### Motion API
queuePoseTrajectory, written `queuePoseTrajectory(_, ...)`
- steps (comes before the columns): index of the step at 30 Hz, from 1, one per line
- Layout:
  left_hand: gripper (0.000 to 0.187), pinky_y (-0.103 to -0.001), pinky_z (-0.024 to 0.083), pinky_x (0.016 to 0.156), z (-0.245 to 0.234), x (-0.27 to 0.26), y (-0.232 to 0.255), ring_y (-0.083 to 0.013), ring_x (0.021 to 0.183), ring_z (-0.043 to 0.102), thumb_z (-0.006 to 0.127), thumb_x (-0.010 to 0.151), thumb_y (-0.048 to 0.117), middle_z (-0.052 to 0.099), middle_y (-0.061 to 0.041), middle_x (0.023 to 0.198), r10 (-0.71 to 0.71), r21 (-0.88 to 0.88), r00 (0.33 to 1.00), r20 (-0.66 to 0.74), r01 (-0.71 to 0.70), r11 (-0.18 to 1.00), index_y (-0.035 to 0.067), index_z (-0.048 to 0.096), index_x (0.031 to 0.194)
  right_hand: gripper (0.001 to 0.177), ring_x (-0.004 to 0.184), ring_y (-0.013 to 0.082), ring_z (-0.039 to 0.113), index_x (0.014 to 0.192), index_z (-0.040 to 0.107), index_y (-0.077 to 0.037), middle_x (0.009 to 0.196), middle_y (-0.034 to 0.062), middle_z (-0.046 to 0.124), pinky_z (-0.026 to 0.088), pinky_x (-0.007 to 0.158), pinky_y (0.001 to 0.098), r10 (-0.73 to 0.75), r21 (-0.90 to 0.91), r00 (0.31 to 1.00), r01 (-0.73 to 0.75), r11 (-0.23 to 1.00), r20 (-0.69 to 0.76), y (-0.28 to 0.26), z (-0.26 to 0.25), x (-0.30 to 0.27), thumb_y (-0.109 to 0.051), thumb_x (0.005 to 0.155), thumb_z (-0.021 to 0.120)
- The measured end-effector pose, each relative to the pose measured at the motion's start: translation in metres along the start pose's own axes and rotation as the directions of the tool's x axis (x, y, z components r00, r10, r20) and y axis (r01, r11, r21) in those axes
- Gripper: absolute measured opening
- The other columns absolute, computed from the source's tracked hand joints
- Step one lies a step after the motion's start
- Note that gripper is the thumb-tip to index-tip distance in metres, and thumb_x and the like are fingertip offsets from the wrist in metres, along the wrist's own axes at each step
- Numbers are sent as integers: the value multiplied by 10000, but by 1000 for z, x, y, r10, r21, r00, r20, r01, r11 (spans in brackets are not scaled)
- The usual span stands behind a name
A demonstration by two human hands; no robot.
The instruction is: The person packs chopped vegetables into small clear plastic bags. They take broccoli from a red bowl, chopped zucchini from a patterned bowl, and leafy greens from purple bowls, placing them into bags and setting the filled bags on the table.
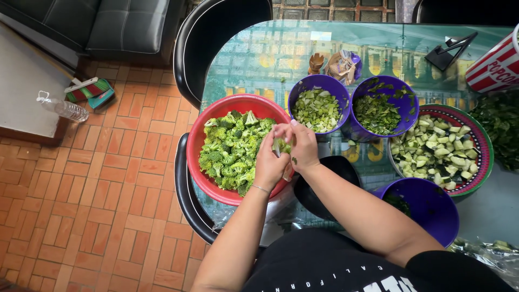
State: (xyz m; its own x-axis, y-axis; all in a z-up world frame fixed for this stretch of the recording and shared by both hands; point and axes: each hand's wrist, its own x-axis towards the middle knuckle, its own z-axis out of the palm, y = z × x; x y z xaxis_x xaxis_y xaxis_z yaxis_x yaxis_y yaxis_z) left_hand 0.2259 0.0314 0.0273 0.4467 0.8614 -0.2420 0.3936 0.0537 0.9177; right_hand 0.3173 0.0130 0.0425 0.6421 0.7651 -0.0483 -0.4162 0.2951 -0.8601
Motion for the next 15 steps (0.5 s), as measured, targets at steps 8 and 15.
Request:
queuePoseTrajectory(8,799,-443,419,1155,0,3,-21,-351,1394,484,562,760,47,500,-126,1513,99,111,991,-90,-89,990,265,475,1524,451,545,202,601,643,475,-77,565,91,509,520,391,308,188,38,965,-184,982,-183,-10,4,18,-249,1051,563)
queuePoseTrajectory(15,756,-451,396,1175,-17,5,-42,-324,1402,482,537,784,47,502,-125,1522,152,304,988,-32,-136,943,210,480,1520,372,924,437,644,1006,741,-124,957,158,655,580,649,609,84,-898,974,225,-378,209,59,-145,162,-460,906,619)
